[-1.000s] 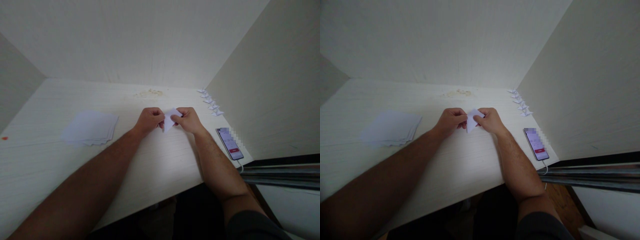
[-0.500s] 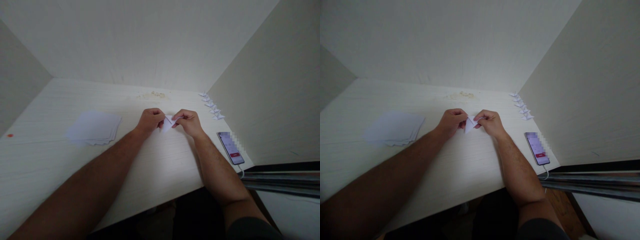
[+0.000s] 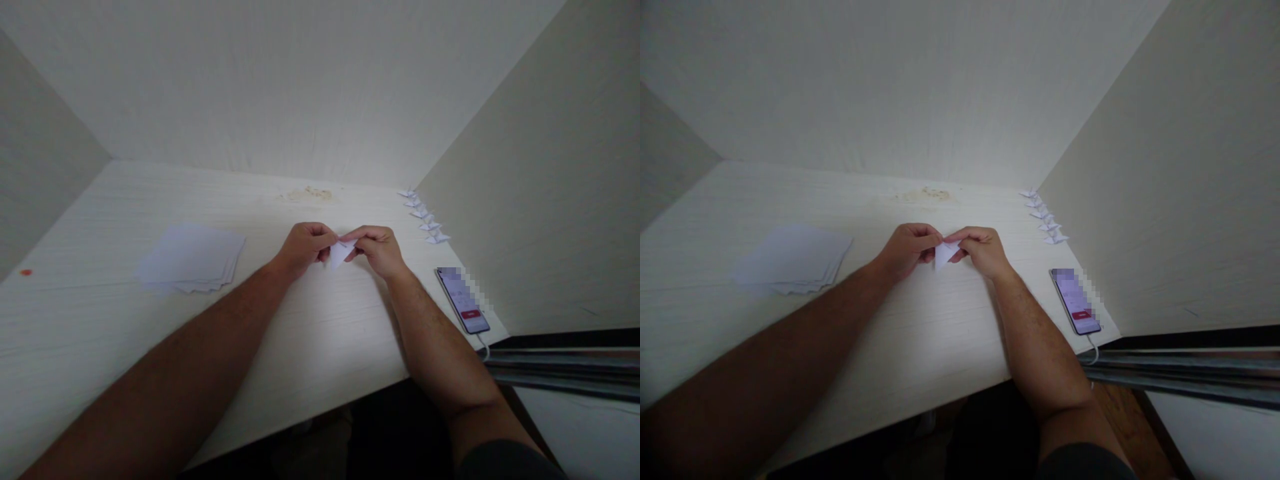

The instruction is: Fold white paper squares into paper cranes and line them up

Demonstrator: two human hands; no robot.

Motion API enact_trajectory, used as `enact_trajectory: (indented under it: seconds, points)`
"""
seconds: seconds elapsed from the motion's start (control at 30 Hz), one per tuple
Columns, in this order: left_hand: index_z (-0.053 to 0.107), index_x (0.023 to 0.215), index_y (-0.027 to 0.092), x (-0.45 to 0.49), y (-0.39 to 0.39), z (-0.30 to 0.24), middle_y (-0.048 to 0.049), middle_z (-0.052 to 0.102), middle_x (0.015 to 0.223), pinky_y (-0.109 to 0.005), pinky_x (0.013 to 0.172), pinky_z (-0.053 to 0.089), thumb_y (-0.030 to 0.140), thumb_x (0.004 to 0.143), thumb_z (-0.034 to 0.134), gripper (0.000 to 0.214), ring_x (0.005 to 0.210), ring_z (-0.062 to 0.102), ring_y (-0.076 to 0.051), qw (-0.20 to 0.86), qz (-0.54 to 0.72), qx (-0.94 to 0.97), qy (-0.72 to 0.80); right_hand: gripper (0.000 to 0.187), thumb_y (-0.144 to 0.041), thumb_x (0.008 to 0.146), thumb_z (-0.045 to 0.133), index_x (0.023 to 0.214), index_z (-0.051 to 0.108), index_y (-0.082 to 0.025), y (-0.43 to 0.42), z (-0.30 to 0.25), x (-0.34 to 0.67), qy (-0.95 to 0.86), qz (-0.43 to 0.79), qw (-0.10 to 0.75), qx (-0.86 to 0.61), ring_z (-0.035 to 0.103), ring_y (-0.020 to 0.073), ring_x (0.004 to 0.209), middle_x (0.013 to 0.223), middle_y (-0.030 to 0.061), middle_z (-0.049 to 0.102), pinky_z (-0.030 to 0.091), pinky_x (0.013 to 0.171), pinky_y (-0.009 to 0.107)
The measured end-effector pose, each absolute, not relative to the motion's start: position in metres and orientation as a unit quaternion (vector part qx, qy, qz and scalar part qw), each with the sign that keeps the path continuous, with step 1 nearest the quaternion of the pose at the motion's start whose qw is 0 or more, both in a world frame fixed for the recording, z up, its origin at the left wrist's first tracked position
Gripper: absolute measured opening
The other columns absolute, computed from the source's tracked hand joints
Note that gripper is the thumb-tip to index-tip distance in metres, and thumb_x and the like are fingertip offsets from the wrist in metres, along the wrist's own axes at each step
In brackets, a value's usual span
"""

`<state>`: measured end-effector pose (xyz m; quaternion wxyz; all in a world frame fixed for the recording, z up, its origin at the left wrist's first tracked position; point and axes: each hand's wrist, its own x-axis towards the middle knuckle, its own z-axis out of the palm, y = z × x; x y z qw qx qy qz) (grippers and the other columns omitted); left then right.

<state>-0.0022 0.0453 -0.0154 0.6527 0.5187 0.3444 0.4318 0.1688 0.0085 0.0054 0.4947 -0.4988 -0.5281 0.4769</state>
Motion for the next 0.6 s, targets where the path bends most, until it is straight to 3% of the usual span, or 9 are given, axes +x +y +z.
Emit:
enact_trajectory:
  seconds: [0.4, 0.6]
  points:
    - [0.063, 0.058, 0.017, -0.0018, 0.0459, -0.0154, 0.0013, 0.052, 0.043, -0.023, 0.042, 0.027, 0.03, 0.066, 0.072, 0.019, 0.038, 0.041, -0.008, 0.638, 0.412, 0.528, 0.379, 0.007, -0.022, 0.061, 0.063, 0.064, 0.067, -0.019, 0.0098, 0.0027, 0.169, -0.508, 0.511, 0.504, -0.477, 0.067, 0.0155, 0.047, 0.053, -0.0017, 0.064, 0.055, 0.049, 0.026]
    - [0.063, 0.059, 0.016, -0.0027, 0.0439, -0.0135, 0.0031, 0.052, 0.044, -0.022, 0.044, 0.028, 0.032, 0.07, 0.069, 0.02, 0.041, 0.04, -0.008, 0.581, 0.411, 0.58, 0.397, 0.019, -0.032, 0.065, 0.072, 0.077, 0.065, -0.019, 0.0109, 0.0016, 0.1686, -0.521, 0.496, 0.507, -0.475, 0.064, 0.0125, 0.05, 0.058, -0.0046, 0.064, 0.059, 0.052, 0.027]
